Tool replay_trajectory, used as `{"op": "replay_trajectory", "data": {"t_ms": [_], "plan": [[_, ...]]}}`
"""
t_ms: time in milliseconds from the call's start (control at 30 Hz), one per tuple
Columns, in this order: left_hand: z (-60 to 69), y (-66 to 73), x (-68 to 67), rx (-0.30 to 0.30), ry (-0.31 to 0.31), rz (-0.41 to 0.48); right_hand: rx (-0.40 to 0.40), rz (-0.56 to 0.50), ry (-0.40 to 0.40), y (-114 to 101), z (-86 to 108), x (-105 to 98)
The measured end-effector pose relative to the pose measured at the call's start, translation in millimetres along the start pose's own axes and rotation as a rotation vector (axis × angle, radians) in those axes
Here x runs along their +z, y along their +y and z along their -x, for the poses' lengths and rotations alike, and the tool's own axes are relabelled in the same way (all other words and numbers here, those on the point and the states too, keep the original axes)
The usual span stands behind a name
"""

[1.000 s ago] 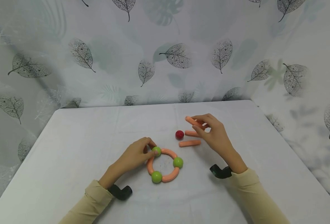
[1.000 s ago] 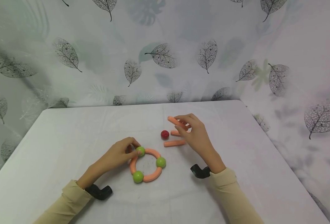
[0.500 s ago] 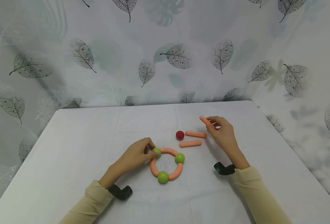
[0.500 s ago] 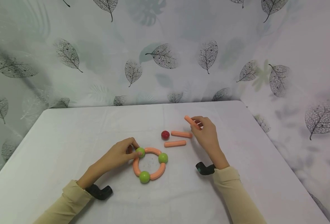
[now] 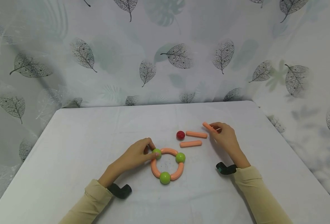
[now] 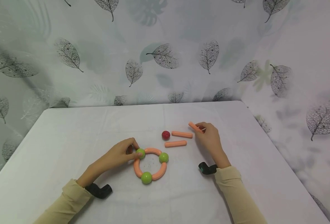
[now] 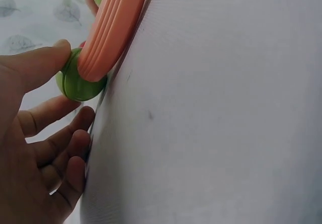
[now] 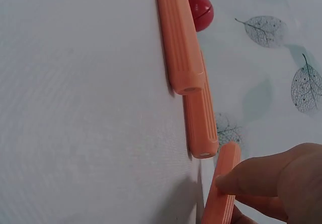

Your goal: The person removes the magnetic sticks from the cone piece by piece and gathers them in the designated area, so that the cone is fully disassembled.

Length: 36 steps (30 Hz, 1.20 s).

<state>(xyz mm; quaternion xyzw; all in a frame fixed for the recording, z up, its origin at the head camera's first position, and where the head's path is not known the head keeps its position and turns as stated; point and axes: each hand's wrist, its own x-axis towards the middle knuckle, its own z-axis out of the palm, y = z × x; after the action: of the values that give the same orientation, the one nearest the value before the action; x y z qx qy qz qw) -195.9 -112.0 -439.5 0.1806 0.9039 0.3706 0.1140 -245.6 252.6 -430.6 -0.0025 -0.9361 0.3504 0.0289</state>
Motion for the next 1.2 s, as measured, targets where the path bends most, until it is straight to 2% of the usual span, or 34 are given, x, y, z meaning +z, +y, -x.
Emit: {"op": "replay_trajectory", "data": {"t_ms": [267, 600, 867, 1033, 1200], "plan": [[-1.0, -6.3, -1.2, 0.039, -0.017, 0.019, 0.004, 0.023, -0.009, 5.5, -1.5, 1.7], [-0.2, -13.5, -3.6, 0.101, -0.015, 0.088, 0.002, 0.032, -0.045, 1.7, -1.5, -0.7], [-2.5, -15.9, -4.5, 0.147, -0.04, 0.056, -0.009, 0.041, -0.046, -2.7, -0.8, -7.5], [-2.5, -16.2, -5.9, 0.151, -0.057, 0.046, -0.084, 0.029, -0.027, -11.2, 1.4, -13.1], [-2.2, -13.1, -8.1, 0.154, -0.093, 0.046, -0.222, -0.011, -0.034, -32.8, 9.2, -15.2]]}}
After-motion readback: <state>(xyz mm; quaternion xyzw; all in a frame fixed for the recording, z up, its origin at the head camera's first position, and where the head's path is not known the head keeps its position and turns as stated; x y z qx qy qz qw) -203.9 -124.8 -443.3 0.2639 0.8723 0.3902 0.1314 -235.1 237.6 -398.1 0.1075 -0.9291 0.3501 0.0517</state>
